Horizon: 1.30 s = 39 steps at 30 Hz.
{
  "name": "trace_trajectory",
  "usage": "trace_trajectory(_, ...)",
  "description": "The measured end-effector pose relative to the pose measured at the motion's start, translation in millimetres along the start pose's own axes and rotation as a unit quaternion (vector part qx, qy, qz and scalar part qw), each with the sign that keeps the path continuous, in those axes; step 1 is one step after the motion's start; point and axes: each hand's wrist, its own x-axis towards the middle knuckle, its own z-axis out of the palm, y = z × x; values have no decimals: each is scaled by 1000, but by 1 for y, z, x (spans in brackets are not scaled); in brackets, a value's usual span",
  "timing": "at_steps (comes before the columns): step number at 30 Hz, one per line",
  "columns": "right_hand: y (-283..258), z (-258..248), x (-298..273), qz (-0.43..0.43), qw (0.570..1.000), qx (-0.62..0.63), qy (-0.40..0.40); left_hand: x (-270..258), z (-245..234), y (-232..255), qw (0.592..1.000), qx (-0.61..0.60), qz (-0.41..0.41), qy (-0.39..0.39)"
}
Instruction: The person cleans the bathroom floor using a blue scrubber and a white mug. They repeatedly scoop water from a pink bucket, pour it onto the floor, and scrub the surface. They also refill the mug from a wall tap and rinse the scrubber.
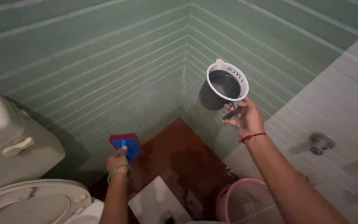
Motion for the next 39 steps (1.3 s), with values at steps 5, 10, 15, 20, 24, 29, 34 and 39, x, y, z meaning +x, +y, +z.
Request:
trace_trajectory(5,-1,5,-9,-2,999,2,36,-26,-1,17,997,-30,-61,22)
trace_trajectory(10,1,0,-12,-1,999,-8,53,-29,-25,49,998,-32,-25,46)
trace_trajectory(15,9,-4,-12,9,999,-13,43,-40,-52,96,982,-184,28,33)
trace_trajectory(20,18,-1,-13,36,998,-1,51,-65,-73,151,951,-306,56,8)
trace_trajectory(24,20,7,-19,33,998,-10,44,-82,-80,174,936,-351,6,-32)
trace_trajectory(29,26,14,-29,38,997,-40,52,-90,-72,174,927,-374,-15,-32)
trace_trajectory(34,34,13,-31,49,998,-13,24,-97,-75,160,932,-360,-13,-33)
trace_trajectory(39,41,11,-33,51,997,-24,44,-98,-81,155,932,-360,-31,-34)
